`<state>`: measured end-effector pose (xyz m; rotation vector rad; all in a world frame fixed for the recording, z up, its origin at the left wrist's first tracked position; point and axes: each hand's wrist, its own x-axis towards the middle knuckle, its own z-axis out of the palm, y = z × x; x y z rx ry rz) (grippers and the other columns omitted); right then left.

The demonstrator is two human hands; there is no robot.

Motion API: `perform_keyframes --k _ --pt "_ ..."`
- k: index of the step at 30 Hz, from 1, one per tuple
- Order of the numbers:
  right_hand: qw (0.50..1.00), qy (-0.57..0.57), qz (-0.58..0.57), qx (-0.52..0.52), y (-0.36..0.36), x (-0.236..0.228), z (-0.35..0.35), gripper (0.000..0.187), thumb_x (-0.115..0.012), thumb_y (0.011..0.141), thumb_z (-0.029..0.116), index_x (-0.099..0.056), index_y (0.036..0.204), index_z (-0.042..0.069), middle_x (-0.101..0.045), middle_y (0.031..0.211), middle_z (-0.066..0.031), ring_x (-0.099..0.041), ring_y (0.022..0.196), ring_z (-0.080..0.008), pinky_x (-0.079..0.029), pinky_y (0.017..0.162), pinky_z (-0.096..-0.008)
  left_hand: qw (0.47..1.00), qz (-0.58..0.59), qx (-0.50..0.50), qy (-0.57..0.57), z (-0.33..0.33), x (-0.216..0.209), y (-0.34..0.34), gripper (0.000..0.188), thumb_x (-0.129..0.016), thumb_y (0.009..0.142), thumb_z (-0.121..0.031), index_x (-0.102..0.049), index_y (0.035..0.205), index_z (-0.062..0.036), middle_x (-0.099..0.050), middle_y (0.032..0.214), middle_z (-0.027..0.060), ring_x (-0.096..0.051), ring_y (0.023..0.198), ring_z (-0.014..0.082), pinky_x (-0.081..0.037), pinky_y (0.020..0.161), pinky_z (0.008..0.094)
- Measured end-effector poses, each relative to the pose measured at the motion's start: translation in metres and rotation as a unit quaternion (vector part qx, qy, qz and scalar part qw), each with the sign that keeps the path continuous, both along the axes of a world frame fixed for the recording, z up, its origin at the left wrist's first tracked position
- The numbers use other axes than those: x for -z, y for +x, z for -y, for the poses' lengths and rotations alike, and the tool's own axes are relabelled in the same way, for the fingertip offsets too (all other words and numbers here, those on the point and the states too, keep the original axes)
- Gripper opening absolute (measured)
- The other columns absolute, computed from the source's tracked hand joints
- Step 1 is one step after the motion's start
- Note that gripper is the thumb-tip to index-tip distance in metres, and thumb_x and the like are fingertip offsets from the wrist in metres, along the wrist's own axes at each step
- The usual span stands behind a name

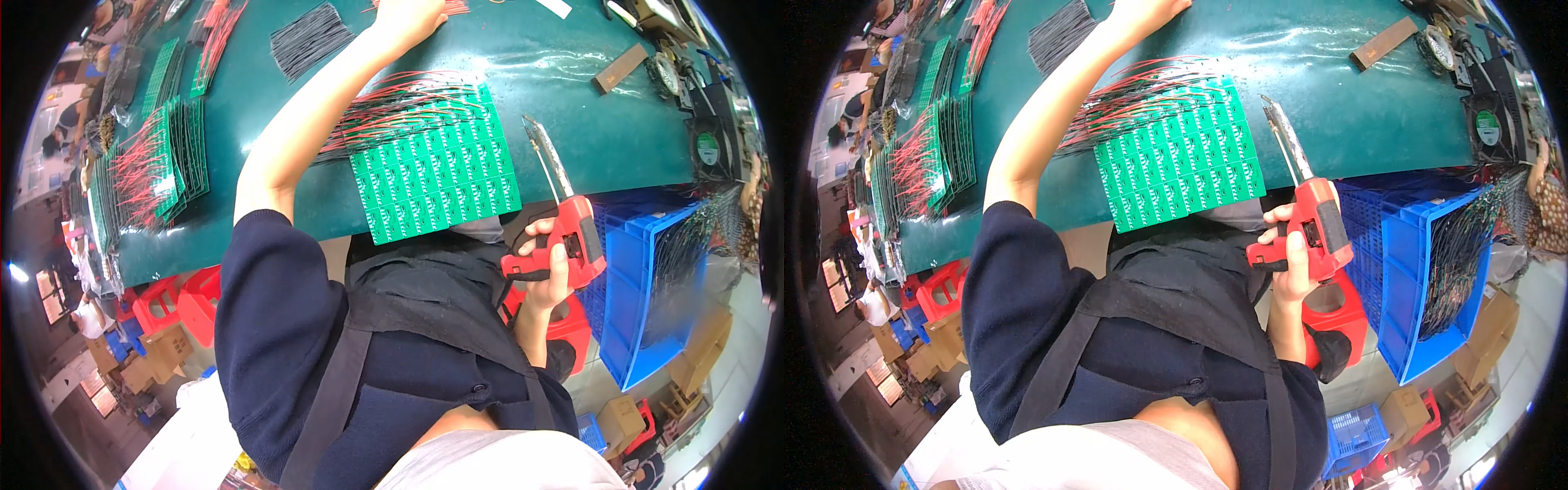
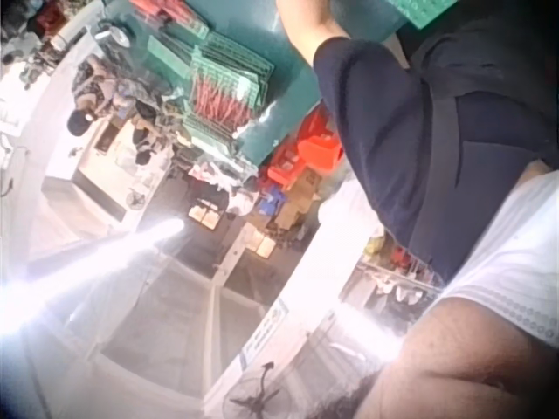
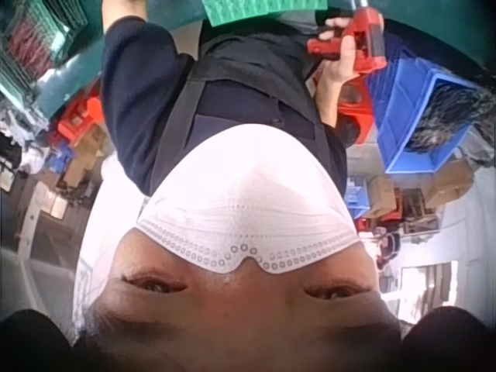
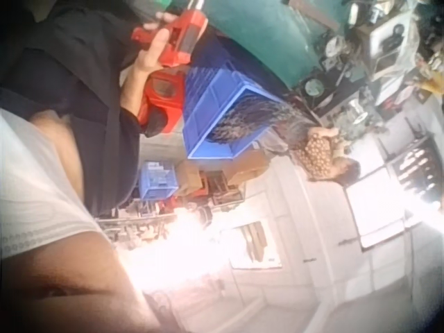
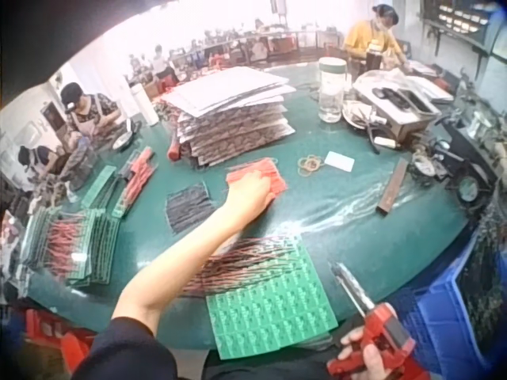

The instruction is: Assembling electronic components by manually inserting and securing wires onto circuit boards using a handheld assembly tool.

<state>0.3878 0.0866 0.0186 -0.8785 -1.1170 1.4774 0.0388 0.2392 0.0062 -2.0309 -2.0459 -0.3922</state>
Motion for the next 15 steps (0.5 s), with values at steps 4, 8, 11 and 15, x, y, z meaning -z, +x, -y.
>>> perform_keyframes --k 4,8,11,15 --pt "1.000 0.003 0.009 -0.002 0.004 0.001 0.000 0.033 -0.049 0.086 0.017 -0.051 0.106 -0.010 -0.058 0.091 -0.0192 -0.060 0.067 -0.0200 -0.051 0.055 -0.0263 0.998 0.022 -0.043 -0.040 -0.020 0.013 -0.005 0.022 -0.055 0.078 -0.019 -0.065 0.072 -0.0010 -0.064 0.077 0.0197 -0.064 0.074 0.0356 -0.051 0.064 0.0466" --pt "1.000 0.007 -0.022 -0.016 0.006 0.001 0.000 0.045 -0.054 0.084 0.012 -0.041 0.122 -0.007 -0.060 0.092 -0.0166 -0.063 0.076 -0.0225 -0.054 0.056 -0.0280 0.998 0.012 -0.043 -0.035 -0.025 0.015 -0.007 0.022 -0.052 0.077 -0.017 -0.066 0.072 -0.0002 -0.065 0.077 0.0207 -0.065 0.073 0.0368 -0.051 0.063 0.0476" --pt "1.000 0.015 -0.011 -0.009 0.004 0.000 0.003 0.039 -0.052 0.085 0.012 -0.044 0.118 -0.008 -0.059 0.092 -0.0181 -0.061 0.074 -0.0218 -0.053 0.055 -0.0271 0.998 0.031 -0.031 -0.049 -0.020 0.006 -0.006 0.023 -0.051 0.079 -0.017 -0.066 0.073 0.0001 -0.065 0.079 0.0213 -0.065 0.074 0.0363 -0.051 0.064 0.0480" --pt "1.000 0.023 0.004 -0.003 0.003 0.000 0.004 0.036 -0.050 0.086 0.013 -0.046 0.114 -0.010 -0.058 0.094 -0.0195 -0.060 0.072 -0.0213 -0.052 0.055 -0.0263 0.994 0.108 -0.007 0.030 -0.012 -0.005 -0.016 0.024 -0.049 0.083 -0.019 -0.062 0.080 0.0000 -0.063 0.083 0.0240 -0.063 0.079 0.0403 -0.050 0.069 0.0489"
